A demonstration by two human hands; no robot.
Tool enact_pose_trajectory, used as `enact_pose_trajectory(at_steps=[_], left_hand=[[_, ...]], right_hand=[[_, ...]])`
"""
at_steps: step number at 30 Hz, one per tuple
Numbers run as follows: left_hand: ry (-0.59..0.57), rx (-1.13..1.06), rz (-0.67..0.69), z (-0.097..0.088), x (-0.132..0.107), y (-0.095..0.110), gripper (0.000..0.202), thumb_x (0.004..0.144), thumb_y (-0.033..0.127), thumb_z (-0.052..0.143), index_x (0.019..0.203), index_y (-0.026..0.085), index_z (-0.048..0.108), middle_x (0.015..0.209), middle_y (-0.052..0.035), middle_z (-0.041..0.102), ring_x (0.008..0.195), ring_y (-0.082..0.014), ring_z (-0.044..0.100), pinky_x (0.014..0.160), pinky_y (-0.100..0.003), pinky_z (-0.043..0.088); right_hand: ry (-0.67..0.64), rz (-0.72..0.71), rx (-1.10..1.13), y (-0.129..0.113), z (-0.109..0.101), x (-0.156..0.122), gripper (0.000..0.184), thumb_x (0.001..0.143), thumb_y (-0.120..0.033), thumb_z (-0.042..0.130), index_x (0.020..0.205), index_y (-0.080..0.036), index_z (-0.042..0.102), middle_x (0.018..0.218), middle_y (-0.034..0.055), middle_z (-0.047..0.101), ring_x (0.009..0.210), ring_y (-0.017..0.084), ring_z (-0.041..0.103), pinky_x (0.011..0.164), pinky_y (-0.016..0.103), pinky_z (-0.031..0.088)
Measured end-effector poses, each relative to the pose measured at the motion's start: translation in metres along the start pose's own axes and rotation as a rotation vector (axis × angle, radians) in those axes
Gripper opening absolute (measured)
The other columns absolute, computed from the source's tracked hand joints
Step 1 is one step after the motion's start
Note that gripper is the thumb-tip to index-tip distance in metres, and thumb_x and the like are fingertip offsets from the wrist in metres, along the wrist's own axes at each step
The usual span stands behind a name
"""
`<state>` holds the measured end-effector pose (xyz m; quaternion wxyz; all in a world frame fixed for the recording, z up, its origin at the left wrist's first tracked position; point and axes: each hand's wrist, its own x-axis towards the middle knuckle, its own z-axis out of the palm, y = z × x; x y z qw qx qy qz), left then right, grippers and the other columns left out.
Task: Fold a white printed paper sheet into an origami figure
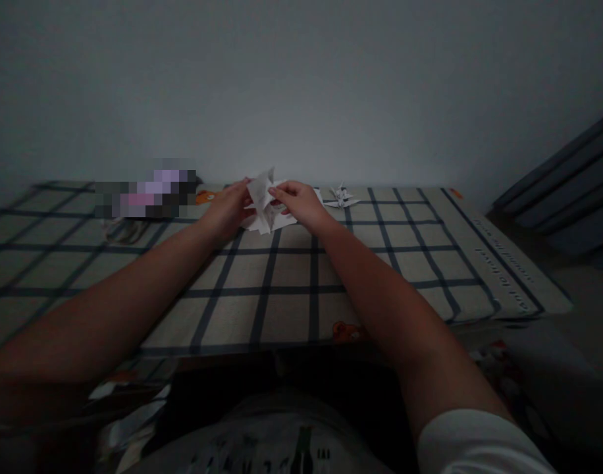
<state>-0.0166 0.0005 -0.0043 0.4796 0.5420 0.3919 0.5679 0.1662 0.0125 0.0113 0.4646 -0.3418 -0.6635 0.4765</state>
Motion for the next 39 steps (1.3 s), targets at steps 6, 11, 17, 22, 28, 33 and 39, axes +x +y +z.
enact_pose_trajectory(at_steps=[6, 11, 17, 22, 28, 33, 39], left_hand=[[-0.029, -0.139, -0.005, 0.005, -0.004, 0.003, 0.05, 0.076, 0.051, 0.075, 0.112, 0.019, 0.063, 0.106, -0.0085, 0.073, 0.102, -0.0242, 0.069, 0.089, -0.037, 0.056], [0.171, -0.259, -0.036, 0.003, 0.002, 0.005, 0.025, 0.087, 0.034, 0.066, 0.104, 0.015, 0.063, 0.107, -0.0106, 0.074, 0.108, -0.0253, 0.069, 0.098, -0.041, 0.054], [0.186, -0.34, -0.069, -0.002, 0.007, 0.005, 0.02, 0.095, 0.029, 0.052, 0.102, 0.015, 0.064, 0.112, -0.0114, 0.073, 0.112, -0.027, 0.068, 0.099, -0.044, 0.055], [0.164, -0.336, -0.082, -0.005, 0.007, 0.002, 0.019, 0.093, 0.029, 0.055, 0.105, 0.016, 0.064, 0.115, -0.0115, 0.072, 0.114, -0.0268, 0.067, 0.099, -0.043, 0.056], [0.171, -0.351, -0.142, -0.006, 0.006, 0.007, 0.021, 0.093, 0.024, 0.052, 0.106, 0.014, 0.064, 0.114, -0.0122, 0.072, 0.111, -0.0274, 0.068, 0.093, -0.043, 0.058], [0.171, -0.406, -0.198, -0.004, 0.003, 0.013, 0.027, 0.093, 0.025, 0.05, 0.116, 0.017, 0.062, 0.113, -0.01, 0.073, 0.109, -0.0253, 0.069, 0.089, -0.038, 0.06], [0.116, -0.384, -0.203, -0.005, 0.002, 0.013, 0.031, 0.091, 0.031, 0.054, 0.118, 0.016, 0.06, 0.114, -0.0115, 0.072, 0.107, -0.0269, 0.07, 0.088, -0.041, 0.061]], right_hand=[[-0.043, 0.017, 0.034, 0.0, -0.001, -0.001, 0.022, 0.082, -0.041, 0.07, 0.084, -0.019, 0.067, 0.087, 0.0023, 0.071, 0.079, 0.014, 0.066, 0.06, 0.022, 0.05], [0.064, 0.052, 0.115, -0.004, -0.005, 0.0, 0.02, 0.084, -0.039, 0.066, 0.085, -0.019, 0.065, 0.091, 0.0034, 0.07, 0.084, 0.014, 0.067, 0.061, 0.022, 0.049], [0.243, 0.166, -0.08, 0.006, -0.018, 0.007, 0.015, 0.084, -0.033, 0.062, 0.083, -0.018, 0.063, 0.09, 0.0069, 0.07, 0.08, 0.017, 0.065, 0.064, 0.028, 0.05], [0.212, -0.173, -0.65, 0.014, -0.024, 0.009, 0.031, 0.081, -0.025, 0.063, 0.111, -0.016, 0.063, 0.11, 0.0114, 0.065, 0.099, 0.023, 0.062, 0.089, 0.041, 0.051], [0.02, -0.382, -1.107, 0.0, -0.024, -0.002, 0.051, 0.088, -0.022, 0.055, 0.139, -0.023, 0.055, 0.145, 0.0137, 0.046, 0.133, 0.032, 0.04, 0.107, 0.051, 0.036], [-0.199, -0.445, -1.238, -0.005, -0.016, -0.01, 0.052, 0.089, -0.025, 0.059, 0.14, -0.03, 0.056, 0.151, 0.0097, 0.044, 0.139, 0.033, 0.033, 0.109, 0.054, 0.026], [-0.201, -0.455, -1.186, -0.007, -0.012, -0.013, 0.048, 0.088, -0.046, 0.064, 0.132, -0.027, 0.063, 0.145, 0.0115, 0.051, 0.135, 0.033, 0.038, 0.108, 0.053, 0.023]])
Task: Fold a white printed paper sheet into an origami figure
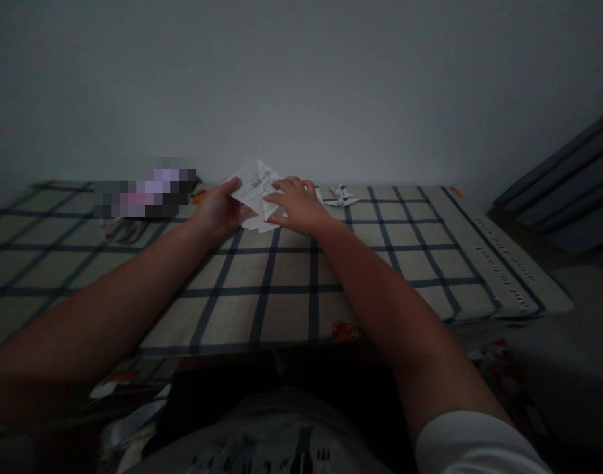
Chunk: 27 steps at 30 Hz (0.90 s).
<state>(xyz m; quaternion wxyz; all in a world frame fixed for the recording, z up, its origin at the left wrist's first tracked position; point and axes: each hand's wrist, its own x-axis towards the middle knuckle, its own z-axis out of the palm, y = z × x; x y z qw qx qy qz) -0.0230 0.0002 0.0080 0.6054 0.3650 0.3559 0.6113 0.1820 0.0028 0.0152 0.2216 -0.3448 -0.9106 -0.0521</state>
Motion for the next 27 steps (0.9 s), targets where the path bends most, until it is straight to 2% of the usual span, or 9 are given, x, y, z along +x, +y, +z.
enact_pose_trajectory(at_steps=[5, 11, 13, 17, 20, 23, 27], left_hand=[[0.011, 0.053, -0.03, -0.002, 0.0, 0.0, 0.032, 0.087, 0.038, 0.062, 0.11, 0.017, 0.063, 0.109, -0.0127, 0.073, 0.1, -0.028, 0.071, 0.081, -0.039, 0.062], [-0.052, 0.153, 0.03, 0.002, -0.004, 0.001, 0.048, 0.084, 0.056, 0.063, 0.11, 0.016, 0.065, 0.105, -0.0138, 0.073, 0.106, -0.0292, 0.069, 0.084, -0.039, 0.06], [-0.062, 0.19, 0.069, 0.004, -0.007, 0.0, 0.045, 0.081, 0.052, 0.069, 0.106, 0.015, 0.066, 0.104, -0.0131, 0.073, 0.104, -0.0275, 0.069, 0.084, -0.038, 0.06], [-0.131, 0.274, 0.126, 0.008, -0.012, -0.004, 0.05, 0.066, 0.031, 0.084, 0.11, 0.016, 0.067, 0.109, -0.0113, 0.073, 0.099, -0.0233, 0.069, 0.085, -0.036, 0.059], [-0.151, 0.308, 0.149, 0.008, -0.013, -0.007, 0.061, 0.062, 0.021, 0.085, 0.119, 0.019, 0.065, 0.113, -0.01, 0.072, 0.096, -0.0215, 0.069, 0.082, -0.033, 0.059], [-0.113, 0.339, 0.17, 0.007, -0.012, -0.007, 0.065, 0.063, 0.018, 0.082, 0.126, 0.021, 0.063, 0.114, -0.0098, 0.072, 0.094, -0.0203, 0.07, 0.08, -0.031, 0.058], [-0.101, 0.373, 0.165, 0.007, -0.012, -0.005, 0.065, 0.067, 0.017, 0.078, 0.129, 0.02, 0.062, 0.113, -0.0105, 0.072, 0.09, -0.0192, 0.07, 0.078, -0.03, 0.057]], right_hand=[[0.06, 0.008, 0.089, -0.001, -0.002, 0.001, 0.038, 0.095, -0.05, 0.053, 0.121, -0.027, 0.07, 0.134, 0.0085, 0.06, 0.127, 0.029, 0.045, 0.106, 0.048, 0.026], [0.17, 0.081, 0.184, 0.003, 0.005, 0.007, 0.044, 0.101, -0.05, 0.038, 0.1, -0.021, 0.072, 0.112, 0.0089, 0.067, 0.109, 0.025, 0.053, 0.1, 0.043, 0.031], [0.212, 0.131, 0.231, 0.005, 0.007, 0.009, 0.045, 0.101, -0.049, 0.038, 0.088, -0.019, 0.07, 0.1, 0.0094, 0.066, 0.101, 0.024, 0.055, 0.095, 0.04, 0.035], [0.287, 0.198, 0.325, 0.01, 0.007, 0.012, 0.042, 0.099, -0.047, 0.045, 0.072, -0.019, 0.06, 0.085, 0.007, 0.061, 0.089, 0.02, 0.054, 0.087, 0.035, 0.039], [0.339, 0.248, 0.388, 0.012, 0.006, 0.012, 0.033, 0.094, -0.044, 0.055, 0.073, -0.019, 0.059, 0.084, 0.006, 0.059, 0.087, 0.019, 0.055, 0.083, 0.033, 0.041], [0.382, 0.291, 0.478, 0.014, 0.006, 0.013, 0.022, 0.088, -0.04, 0.064, 0.085, -0.019, 0.064, 0.09, 0.0053, 0.061, 0.086, 0.017, 0.055, 0.083, 0.032, 0.043], [0.419, 0.367, 0.593, 0.015, 0.009, 0.013, 0.032, 0.084, -0.041, 0.069, 0.107, -0.019, 0.065, 0.098, 0.0058, 0.063, 0.083, 0.016, 0.056, 0.082, 0.032, 0.046]])
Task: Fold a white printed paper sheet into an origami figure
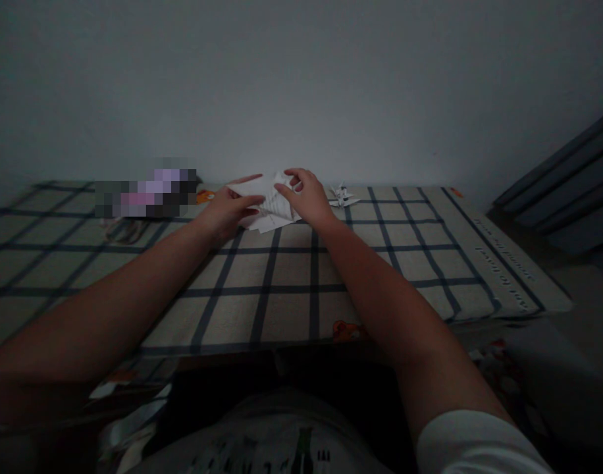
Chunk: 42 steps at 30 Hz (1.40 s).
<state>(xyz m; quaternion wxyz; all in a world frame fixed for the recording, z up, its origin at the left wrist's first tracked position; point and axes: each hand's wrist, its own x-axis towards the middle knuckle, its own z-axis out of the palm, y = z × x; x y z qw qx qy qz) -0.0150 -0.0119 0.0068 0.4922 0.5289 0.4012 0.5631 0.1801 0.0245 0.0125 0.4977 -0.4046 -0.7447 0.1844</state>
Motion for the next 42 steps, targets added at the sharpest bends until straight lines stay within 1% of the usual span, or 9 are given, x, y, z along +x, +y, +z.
enact_pose_trajectory(at_steps=[2, 4, 7, 13, 17, 20, 25, 34, 42], left_hand=[[0.009, 0.006, -0.001, 0.0, -0.001, 0.001, 0.064, 0.068, 0.017, 0.075, 0.13, 0.02, 0.061, 0.111, -0.0102, 0.072, 0.089, -0.0191, 0.07, 0.077, -0.03, 0.057], [0.024, 0.003, -0.008, 0.001, -0.001, 0.002, 0.065, 0.068, 0.018, 0.074, 0.131, 0.02, 0.061, 0.109, -0.0096, 0.072, 0.089, -0.0192, 0.07, 0.078, -0.03, 0.057], [0.009, -0.013, -0.018, 0.0, -0.001, 0.0, 0.062, 0.067, 0.021, 0.077, 0.128, 0.021, 0.063, 0.108, -0.0089, 0.073, 0.088, -0.0195, 0.07, 0.077, -0.03, 0.056], [-0.121, 0.063, -0.061, -0.002, -0.002, -0.011, 0.043, 0.064, 0.033, 0.085, 0.101, 0.015, 0.074, 0.098, -0.011, 0.075, 0.078, -0.0205, 0.069, 0.067, -0.029, 0.055], [-0.07, 0.097, -0.069, -0.003, -0.002, -0.013, 0.036, 0.066, 0.038, 0.083, 0.093, 0.016, 0.074, 0.085, -0.009, 0.074, 0.068, -0.0196, 0.067, 0.063, -0.031, 0.053], [-0.045, 0.065, -0.077, -0.004, -0.001, -0.013, 0.033, 0.066, 0.036, 0.083, 0.09, 0.015, 0.074, 0.085, -0.0092, 0.074, 0.067, -0.0193, 0.066, 0.064, -0.032, 0.052], [-0.023, 0.046, -0.04, -0.005, 0.001, -0.012, 0.031, 0.066, 0.031, 0.083, 0.091, 0.014, 0.075, 0.085, -0.0099, 0.074, 0.069, -0.0194, 0.066, 0.068, -0.032, 0.051], [-0.028, 0.07, -0.037, -0.005, -0.001, -0.011, 0.031, 0.067, 0.034, 0.082, 0.092, 0.015, 0.076, 0.09, -0.0101, 0.075, 0.072, -0.0192, 0.067, 0.067, -0.03, 0.052], [-0.008, 0.102, -0.022, -0.005, 0.0, -0.01, 0.032, 0.067, 0.036, 0.083, 0.089, 0.014, 0.075, 0.086, -0.0093, 0.074, 0.068, -0.0171, 0.063, 0.062, -0.029, 0.047]], right_hand=[[-0.044, 0.001, 0.022, 0.0, 0.0, 0.0, 0.03, 0.085, -0.044, 0.066, 0.101, -0.019, 0.067, 0.097, 0.0062, 0.064, 0.085, 0.017, 0.058, 0.084, 0.032, 0.046], [-0.089, -0.01, 0.027, -0.001, 0.001, -0.001, 0.029, 0.087, -0.048, 0.062, 0.088, -0.019, 0.067, 0.091, 0.0052, 0.064, 0.086, 0.017, 0.058, 0.084, 0.032, 0.046], [-0.087, 0.006, 0.036, -0.003, 0.001, -0.002, 0.034, 0.089, -0.05, 0.059, 0.076, -0.019, 0.063, 0.08, 0.0027, 0.062, 0.08, 0.016, 0.056, 0.079, 0.031, 0.044], [-0.06, -0.006, 0.047, -0.009, -0.001, -0.005, 0.04, 0.088, -0.055, 0.059, 0.07, -0.019, 0.063, 0.073, 0.0014, 0.059, 0.073, 0.015, 0.052, 0.075, 0.03, 0.042], [-0.083, 0.002, 0.019, -0.012, -0.003, -0.006, 0.046, 0.088, -0.06, 0.057, 0.066, -0.019, 0.061, 0.069, 0.0012, 0.057, 0.072, 0.015, 0.051, 0.074, 0.03, 0.041], [-0.084, -0.007, 0.036, -0.012, -0.002, -0.006, 0.045, 0.088, -0.058, 0.057, 0.068, -0.019, 0.062, 0.071, 0.0012, 0.058, 0.074, 0.015, 0.052, 0.075, 0.029, 0.041], [-0.071, -0.015, 0.11, -0.011, 0.001, -0.006, 0.03, 0.089, -0.048, 0.06, 0.085, -0.02, 0.066, 0.085, 0.0021, 0.065, 0.082, 0.016, 0.058, 0.079, 0.029, 0.043], [-0.054, -0.018, 0.082, -0.013, -0.001, -0.007, 0.029, 0.089, -0.047, 0.06, 0.079, -0.02, 0.064, 0.08, 0.0022, 0.065, 0.079, 0.016, 0.056, 0.079, 0.031, 0.043], [-0.047, -0.007, 0.114, -0.013, 0.001, -0.007, 0.03, 0.088, -0.046, 0.06, 0.079, -0.018, 0.065, 0.078, 0.0015, 0.063, 0.075, 0.015, 0.054, 0.074, 0.029, 0.042]])
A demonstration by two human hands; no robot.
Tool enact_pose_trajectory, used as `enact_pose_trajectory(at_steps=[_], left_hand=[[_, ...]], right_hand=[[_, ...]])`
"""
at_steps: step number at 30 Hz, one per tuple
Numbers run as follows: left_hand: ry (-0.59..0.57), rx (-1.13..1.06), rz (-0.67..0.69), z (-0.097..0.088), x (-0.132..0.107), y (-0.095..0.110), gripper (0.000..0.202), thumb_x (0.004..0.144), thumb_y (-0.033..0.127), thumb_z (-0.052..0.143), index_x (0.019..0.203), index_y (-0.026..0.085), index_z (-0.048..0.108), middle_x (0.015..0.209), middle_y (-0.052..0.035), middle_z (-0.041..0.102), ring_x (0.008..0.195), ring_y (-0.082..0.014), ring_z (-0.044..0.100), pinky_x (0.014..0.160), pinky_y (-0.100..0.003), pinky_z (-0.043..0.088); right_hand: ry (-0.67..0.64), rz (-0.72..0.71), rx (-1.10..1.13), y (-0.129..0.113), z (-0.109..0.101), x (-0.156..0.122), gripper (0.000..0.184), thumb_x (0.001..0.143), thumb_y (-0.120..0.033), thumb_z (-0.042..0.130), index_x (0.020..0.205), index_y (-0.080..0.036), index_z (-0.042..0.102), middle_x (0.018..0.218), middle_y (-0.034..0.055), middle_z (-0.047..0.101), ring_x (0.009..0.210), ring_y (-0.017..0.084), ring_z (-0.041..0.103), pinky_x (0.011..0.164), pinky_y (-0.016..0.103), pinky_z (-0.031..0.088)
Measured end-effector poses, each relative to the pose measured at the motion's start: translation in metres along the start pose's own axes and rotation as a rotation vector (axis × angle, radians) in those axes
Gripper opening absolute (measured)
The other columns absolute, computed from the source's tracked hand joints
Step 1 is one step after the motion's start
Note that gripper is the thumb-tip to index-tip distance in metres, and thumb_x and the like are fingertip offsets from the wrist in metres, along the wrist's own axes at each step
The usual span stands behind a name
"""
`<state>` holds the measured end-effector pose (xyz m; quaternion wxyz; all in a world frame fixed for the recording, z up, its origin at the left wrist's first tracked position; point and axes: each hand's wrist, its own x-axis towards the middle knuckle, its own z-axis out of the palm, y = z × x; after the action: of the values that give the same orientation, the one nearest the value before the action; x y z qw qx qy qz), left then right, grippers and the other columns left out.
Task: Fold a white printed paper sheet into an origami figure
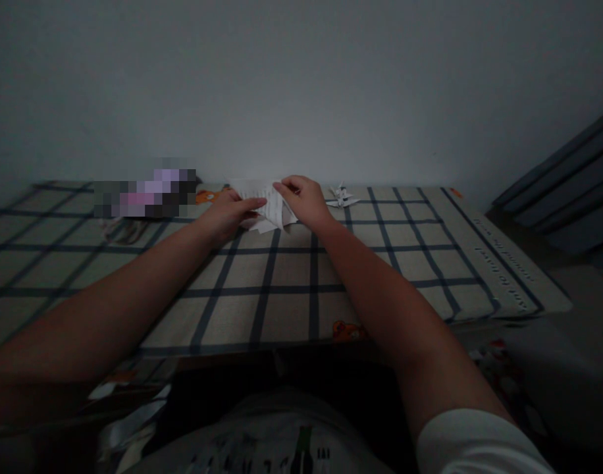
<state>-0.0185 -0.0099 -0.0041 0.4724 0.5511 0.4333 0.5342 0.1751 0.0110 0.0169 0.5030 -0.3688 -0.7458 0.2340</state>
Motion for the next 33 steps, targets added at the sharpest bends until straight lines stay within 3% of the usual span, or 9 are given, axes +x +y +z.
enact_pose_trajectory(at_steps=[6, 11, 17, 27, 33], left_hand=[[-0.006, 0.025, -0.007, 0.0, 0.001, 0.003, 0.032, 0.069, 0.039, 0.08, 0.089, 0.015, 0.074, 0.089, -0.0068, 0.073, 0.07, -0.0144, 0.061, 0.063, -0.026, 0.043], [0.027, 0.081, 0.011, -0.001, 0.003, 0.004, 0.029, 0.068, 0.043, 0.08, 0.073, 0.016, 0.07, 0.072, -0.0024, 0.066, 0.064, -0.0121, 0.055, 0.06, -0.025, 0.042], [0.061, 0.109, 0.011, -0.001, 0.004, 0.004, 0.032, 0.069, 0.046, 0.08, 0.068, 0.016, 0.068, 0.066, -0.0023, 0.062, 0.058, -0.0109, 0.05, 0.055, -0.026, 0.037], [0.107, 0.0, 0.008, -0.001, 0.004, 0.008, 0.03, 0.069, 0.044, 0.08, 0.084, 0.019, 0.073, 0.08, -0.0021, 0.067, 0.069, -0.0118, 0.056, 0.062, -0.024, 0.039], [0.139, -0.019, 0.012, -0.002, 0.005, 0.007, 0.03, 0.068, 0.045, 0.081, 0.078, 0.018, 0.071, 0.075, -0.001, 0.064, 0.067, -0.0108, 0.054, 0.062, -0.024, 0.038]], right_hand=[[0.041, 0.016, 0.055, 0.004, 0.001, 0.004, 0.032, 0.086, -0.047, 0.061, 0.074, -0.017, 0.06, 0.068, -0.0015, 0.055, 0.066, 0.012, 0.048, 0.067, 0.028, 0.039], [0.118, 0.04, 0.12, 0.007, -0.001, 0.007, 0.033, 0.086, -0.047, 0.062, 0.07, -0.018, 0.058, 0.065, -0.0026, 0.052, 0.064, 0.011, 0.047, 0.066, 0.028, 0.038], [0.118, 0.082, 0.157, 0.009, 0.0, 0.008, 0.034, 0.085, -0.047, 0.064, 0.07, -0.018, 0.059, 0.064, -0.0027, 0.053, 0.064, 0.011, 0.048, 0.064, 0.028, 0.037], [0.137, 0.103, 0.163, 0.012, -0.001, 0.01, 0.039, 0.083, -0.054, 0.064, 0.07, -0.018, 0.06, 0.063, -0.0026, 0.054, 0.063, 0.011, 0.049, 0.063, 0.027, 0.038], [0.115, 0.11, 0.15, 0.01, -0.002, 0.01, 0.036, 0.085, -0.05, 0.063, 0.07, -0.018, 0.059, 0.064, -0.002, 0.054, 0.063, 0.011, 0.048, 0.062, 0.027, 0.036]])
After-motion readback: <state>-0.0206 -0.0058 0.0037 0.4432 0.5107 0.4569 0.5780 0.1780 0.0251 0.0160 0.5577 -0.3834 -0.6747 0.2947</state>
